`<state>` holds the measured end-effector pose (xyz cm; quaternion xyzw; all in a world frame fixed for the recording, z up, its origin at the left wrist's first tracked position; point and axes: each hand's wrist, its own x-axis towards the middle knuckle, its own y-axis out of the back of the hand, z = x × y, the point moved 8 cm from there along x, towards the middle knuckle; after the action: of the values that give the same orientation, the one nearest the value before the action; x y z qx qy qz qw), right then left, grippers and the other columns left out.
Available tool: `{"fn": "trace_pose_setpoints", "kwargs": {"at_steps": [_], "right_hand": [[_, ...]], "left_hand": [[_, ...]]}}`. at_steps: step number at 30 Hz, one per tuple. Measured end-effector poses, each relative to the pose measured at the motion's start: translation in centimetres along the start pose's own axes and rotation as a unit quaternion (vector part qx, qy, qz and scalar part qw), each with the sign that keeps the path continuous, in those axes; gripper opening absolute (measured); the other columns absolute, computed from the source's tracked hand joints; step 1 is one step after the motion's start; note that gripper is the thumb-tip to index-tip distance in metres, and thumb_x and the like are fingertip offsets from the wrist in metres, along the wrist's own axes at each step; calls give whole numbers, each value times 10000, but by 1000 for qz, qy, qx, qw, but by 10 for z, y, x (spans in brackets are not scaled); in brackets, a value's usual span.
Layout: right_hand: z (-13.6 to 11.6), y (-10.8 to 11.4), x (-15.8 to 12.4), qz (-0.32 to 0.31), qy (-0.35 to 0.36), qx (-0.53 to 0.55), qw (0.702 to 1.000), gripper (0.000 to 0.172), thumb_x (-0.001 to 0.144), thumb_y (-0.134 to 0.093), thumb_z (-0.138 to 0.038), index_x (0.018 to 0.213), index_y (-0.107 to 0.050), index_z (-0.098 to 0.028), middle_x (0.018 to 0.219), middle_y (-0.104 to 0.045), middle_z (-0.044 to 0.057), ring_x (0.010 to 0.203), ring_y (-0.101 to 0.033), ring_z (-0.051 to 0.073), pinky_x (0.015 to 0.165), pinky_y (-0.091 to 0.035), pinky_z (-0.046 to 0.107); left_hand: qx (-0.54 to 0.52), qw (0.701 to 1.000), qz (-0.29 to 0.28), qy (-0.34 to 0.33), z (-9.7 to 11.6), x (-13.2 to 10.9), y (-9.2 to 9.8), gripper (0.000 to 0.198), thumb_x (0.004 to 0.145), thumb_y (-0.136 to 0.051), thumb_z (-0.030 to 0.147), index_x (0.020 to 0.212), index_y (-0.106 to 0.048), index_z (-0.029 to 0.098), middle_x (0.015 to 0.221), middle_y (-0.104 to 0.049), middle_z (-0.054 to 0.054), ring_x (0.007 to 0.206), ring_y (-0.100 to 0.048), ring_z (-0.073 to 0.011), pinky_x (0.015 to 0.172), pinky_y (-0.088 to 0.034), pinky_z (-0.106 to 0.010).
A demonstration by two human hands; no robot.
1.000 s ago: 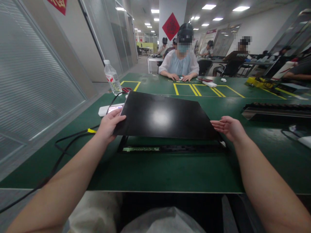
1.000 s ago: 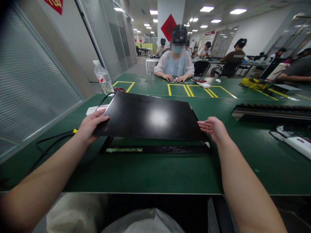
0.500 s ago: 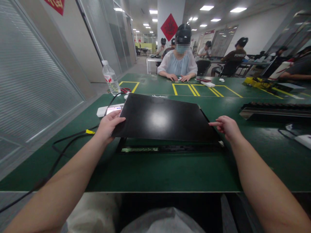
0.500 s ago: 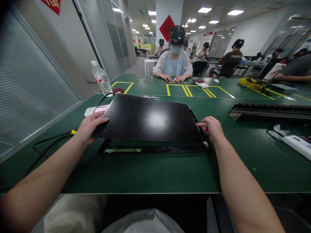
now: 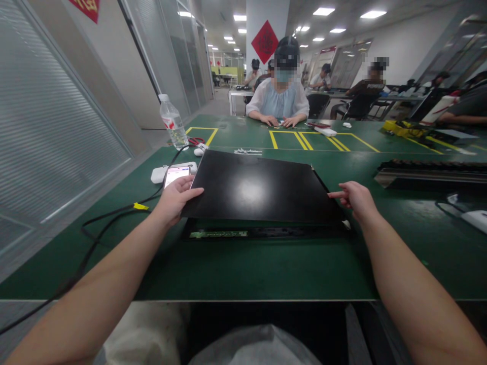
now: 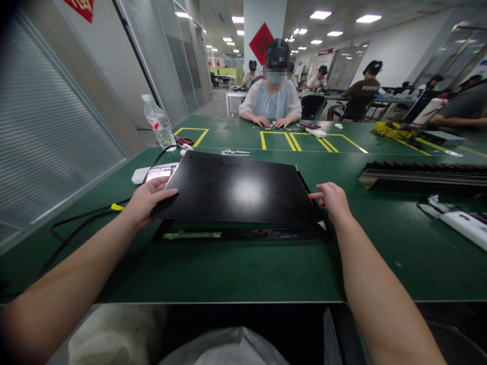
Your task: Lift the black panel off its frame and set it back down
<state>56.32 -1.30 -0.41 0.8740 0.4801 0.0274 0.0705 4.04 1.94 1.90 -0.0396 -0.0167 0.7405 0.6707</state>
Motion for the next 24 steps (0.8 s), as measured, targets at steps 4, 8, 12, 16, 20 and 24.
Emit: {"fn": "trace_pose_setpoints", "kwargs": {"at_steps": [4, 8, 12, 16, 20, 24], "right_hand": [[1, -1, 0, 1, -4, -5, 1000, 171, 662, -666, -315, 726, -524, -244, 624, -737, 79, 406, -389, 96, 367, -235, 199], [-1, -2, -2, 4, -5, -7, 1000, 182, 664, -669, -320, 734, -519, -245, 611, -729, 78, 402, -384, 94, 379, -237, 203], [-4, -3, -4, 4, -6, -12, 1000, 160, 676, -655, -311, 732, -521, -244, 599, -723, 78, 400, -384, 97, 384, -242, 213], [-6, -5, -6, 2, -5, -24, 1000, 152, 687, -649, -309, 717, -513, -247, 601, -723, 77, 406, -381, 102, 389, -243, 220], [-6, -7, -6, -8, 4, -33, 999, 165, 688, -653, -320, 706, -507, -244, 611, -726, 87, 417, -391, 100, 402, -254, 222], [-4, -6, -4, -7, 12, -41, 999, 187, 689, -656, -352, 720, -503, -249, 623, -730, 91, 422, -391, 105, 406, -260, 232]], "left_hand": [[5, 1000, 0, 6, 0, -1, -1, 499, 583, -881, 121, 1047, -705, 171, 959, -841, -71, 900, -807, -264, 719, -655, -300], [4, 1000, 11, 20, 2, -3, -1, 463, 577, -861, 84, 1006, -711, 171, 901, -838, -52, 791, -794, -225, 649, -635, -264], [2, 999, 17, 31, 3, -5, -3, 439, 555, -834, 60, 963, -709, 163, 814, -821, -28, 662, -755, -180, 576, -603, -227], [-3, 999, 25, 36, 4, -4, -2, 438, 537, -825, 57, 946, -699, 151, 766, -804, -14, 597, -723, -156, 529, -574, -206], [-6, 999, 34, 37, 5, -4, 1, 420, 543, -807, 51, 933, -693, 158, 742, -796, 0, 576, -712, -150, 513, -561, -204], [-5, 999, 32, 26, 6, -5, -1, 426, 545, -807, 47, 938, -694, 167, 760, -800, -3, 615, -731, -164, 528, -567, -206]]}}
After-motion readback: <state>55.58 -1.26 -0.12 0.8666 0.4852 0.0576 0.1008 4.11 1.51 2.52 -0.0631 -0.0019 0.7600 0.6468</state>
